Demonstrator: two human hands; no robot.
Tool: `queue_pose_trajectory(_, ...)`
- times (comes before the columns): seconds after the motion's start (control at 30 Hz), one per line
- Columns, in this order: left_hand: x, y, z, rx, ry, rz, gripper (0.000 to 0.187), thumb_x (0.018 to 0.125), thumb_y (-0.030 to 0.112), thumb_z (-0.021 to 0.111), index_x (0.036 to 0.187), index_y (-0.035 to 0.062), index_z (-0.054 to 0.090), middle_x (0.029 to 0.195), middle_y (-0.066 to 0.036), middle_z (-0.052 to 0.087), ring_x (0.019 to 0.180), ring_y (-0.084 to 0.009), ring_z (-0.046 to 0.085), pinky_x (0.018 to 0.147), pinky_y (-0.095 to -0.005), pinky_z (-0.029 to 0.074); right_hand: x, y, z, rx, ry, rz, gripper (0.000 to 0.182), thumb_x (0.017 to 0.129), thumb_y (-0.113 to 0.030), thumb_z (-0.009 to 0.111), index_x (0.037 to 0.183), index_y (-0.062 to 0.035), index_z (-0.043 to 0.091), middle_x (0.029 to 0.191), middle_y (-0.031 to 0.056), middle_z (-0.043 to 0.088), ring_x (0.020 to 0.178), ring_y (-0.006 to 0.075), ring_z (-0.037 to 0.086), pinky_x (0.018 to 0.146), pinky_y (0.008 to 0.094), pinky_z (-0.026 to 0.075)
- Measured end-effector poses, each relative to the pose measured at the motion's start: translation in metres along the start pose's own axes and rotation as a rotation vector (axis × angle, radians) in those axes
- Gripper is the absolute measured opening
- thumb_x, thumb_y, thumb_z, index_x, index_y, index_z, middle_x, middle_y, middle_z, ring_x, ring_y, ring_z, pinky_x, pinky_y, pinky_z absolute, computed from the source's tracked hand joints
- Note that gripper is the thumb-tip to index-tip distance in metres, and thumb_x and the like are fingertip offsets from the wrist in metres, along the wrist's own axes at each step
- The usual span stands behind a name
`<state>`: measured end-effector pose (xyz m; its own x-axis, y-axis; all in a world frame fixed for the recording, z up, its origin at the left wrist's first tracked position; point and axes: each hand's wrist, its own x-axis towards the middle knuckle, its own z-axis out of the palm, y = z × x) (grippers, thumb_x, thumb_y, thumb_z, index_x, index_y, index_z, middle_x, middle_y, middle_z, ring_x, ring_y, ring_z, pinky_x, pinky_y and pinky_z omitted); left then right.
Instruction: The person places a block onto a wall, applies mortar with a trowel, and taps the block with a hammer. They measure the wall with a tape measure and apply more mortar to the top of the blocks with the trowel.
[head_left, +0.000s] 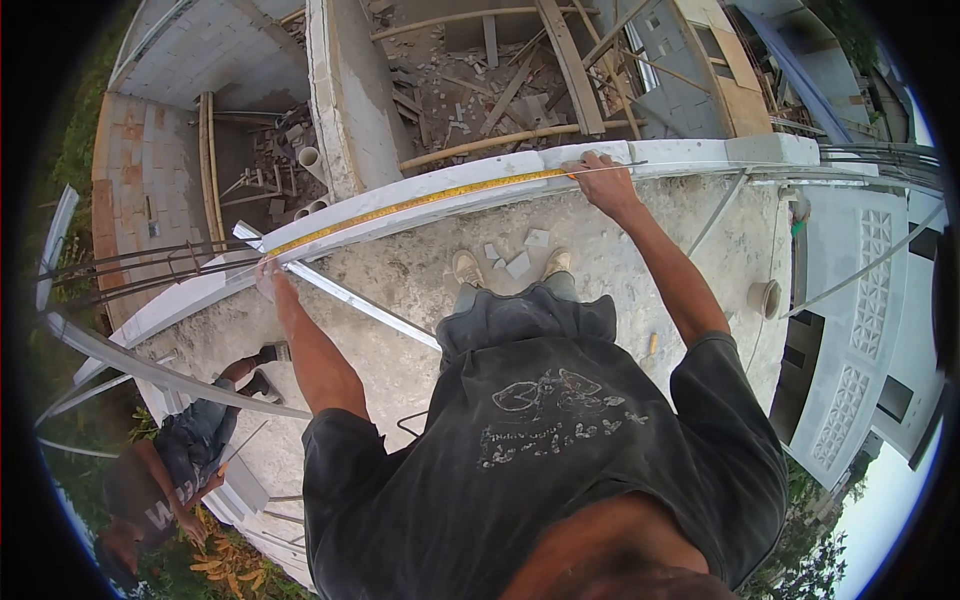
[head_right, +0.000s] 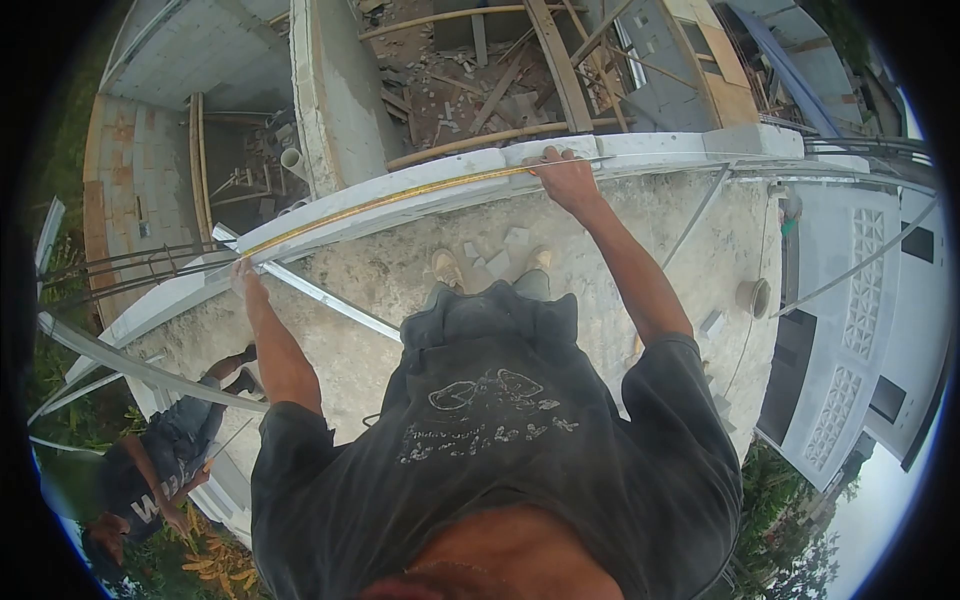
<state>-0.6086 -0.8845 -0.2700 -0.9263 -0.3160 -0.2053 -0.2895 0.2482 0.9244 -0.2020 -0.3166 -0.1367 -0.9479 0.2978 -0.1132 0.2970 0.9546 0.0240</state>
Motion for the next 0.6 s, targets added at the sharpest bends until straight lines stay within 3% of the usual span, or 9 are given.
queue_pose_trajectory(0.13, -0.008, 0.017, -0.003, 0.047, -0.01, -0.054, 0.024, 0.092, 0.012, 0.071, 0.114, 0.0046, 0.065, 0.108, -0.011, 0.066, 0.098, -0.0194, 0.061, 0.085, -0.0324, 0.05, 0.001, -0.006, -0.015, 0.039, -0.051, 0.025, 0.035, 0.088, -0.016, 0.061, 0.122, -0.0265, 0.065, 0.106, 0.0076, 0.06, 0.091, 0.0295, 0.064, 0.076, 0.0422, 0.055)
queue_pose_trajectory(0.23, 0.011, -0.007, -0.011, -0.088, 0.003, -0.075, 0.026, 0.092, 0.015, 0.072, 0.115, 0.0047, 0.065, 0.111, -0.011, 0.066, 0.1, -0.0196, 0.06, 0.087, -0.0336, 0.049, -0.003, -0.007, -0.027, 0.105, -0.024, -0.027, 0.037, 0.087, -0.017, 0.064, 0.122, -0.0255, 0.065, 0.108, 0.0082, 0.061, 0.096, 0.0309, 0.063, 0.078, 0.0426, 0.055)
queue_pose_trajectory(0.27, 0.006, -0.001, -0.019, -0.078, -0.023, -0.058, 0.027, 0.093, 0.021, 0.069, 0.115, 0.0049, 0.064, 0.111, -0.01, 0.066, 0.1, -0.0207, 0.06, 0.087, -0.0341, 0.049, -0.004, -0.005, -0.029, 0.111, -0.057, -0.037, 0.037, 0.086, -0.017, 0.065, 0.123, -0.0239, 0.065, 0.109, 0.0088, 0.061, 0.097, 0.0314, 0.063, 0.079, 0.043, 0.054)
queue_pose_trajectory(0.33, -0.001, -0.003, -0.037, -0.033, 0.134, -0.025, 0.029, 0.094, 0.027, 0.066, 0.113, 0.0051, 0.063, 0.11, -0.009, 0.065, 0.099, -0.0198, 0.059, 0.085, -0.0332, 0.049, -0.008, -0.009, -0.031, 0.164, -0.097, -0.071, 0.037, 0.086, -0.017, 0.066, 0.123, -0.0209, 0.065, 0.109, 0.0099, 0.061, 0.099, 0.0319, 0.062, 0.081, 0.0436, 0.054)
queue_pose_trajectory(0.4, -0.044, 0.022, -0.062, -0.166, 0.067, -0.073, 0.031, 0.097, 0.028, 0.062, 0.116, 0.0047, 0.058, 0.109, -0.009, 0.064, 0.097, -0.0184, 0.062, 0.083, -0.0314, 0.049, -0.02, -0.012, -0.031, 0.207, -0.082, -0.124, 0.036, 0.085, -0.017, 0.066, 0.122, -0.0178, 0.066, 0.107, 0.0108, 0.061, 0.1, 0.0312, 0.062, 0.081, 0.0438, 0.053)
queue_pose_trajectory(0.47, -0.089, 0.037, -0.084, -0.194, 0.028, -0.024, 0.034, 0.098, 0.028, 0.061, 0.12, 0.005, 0.052, 0.107, -0.008, 0.064, 0.094, -0.0171, 0.065, 0.075, -0.028, 0.048, -0.029, -0.018, -0.031, 0.208, -0.204, -0.159, 0.037, 0.084, -0.019, 0.068, 0.121, -0.0186, 0.065, 0.104, 0.0107, 0.06, 0.101, 0.0313, 0.062, 0.08, 0.0446, 0.053)
queue_pose_trajectory(0.53, -0.131, 0.022, -0.102, -0.219, 0.143, 0.033, 0.034, 0.098, 0.028, 0.06, 0.122, 0.0049, 0.05, 0.105, -0.009, 0.066, 0.091, -0.0184, 0.068, 0.065, -0.0259, 0.046, -0.04, -0.012, -0.017, 0.222, -0.275, -0.237, 0.039, 0.082, -0.019, 0.07, 0.121, -0.0191, 0.065, 0.104, 0.0106, 0.06, 0.099, 0.0316, 0.063, 0.079, 0.045, 0.053)
queue_pose_trajectory(0.6, -0.192, 0.021, -0.121, -0.241, 0.236, -0.1, 0.032, 0.096, 0.03, 0.062, 0.119, 0.0098, 0.052, 0.105, -0.006, 0.065, 0.092, -0.0176, 0.067, 0.067, -0.0298, 0.046, -0.047, 0.001, -0.01, 0.309, -0.317, -0.328, 0.042, 0.08, -0.019, 0.071, 0.122, -0.0195, 0.065, 0.103, 0.0102, 0.06, 0.094, 0.0322, 0.064, 0.078, 0.0451, 0.053)
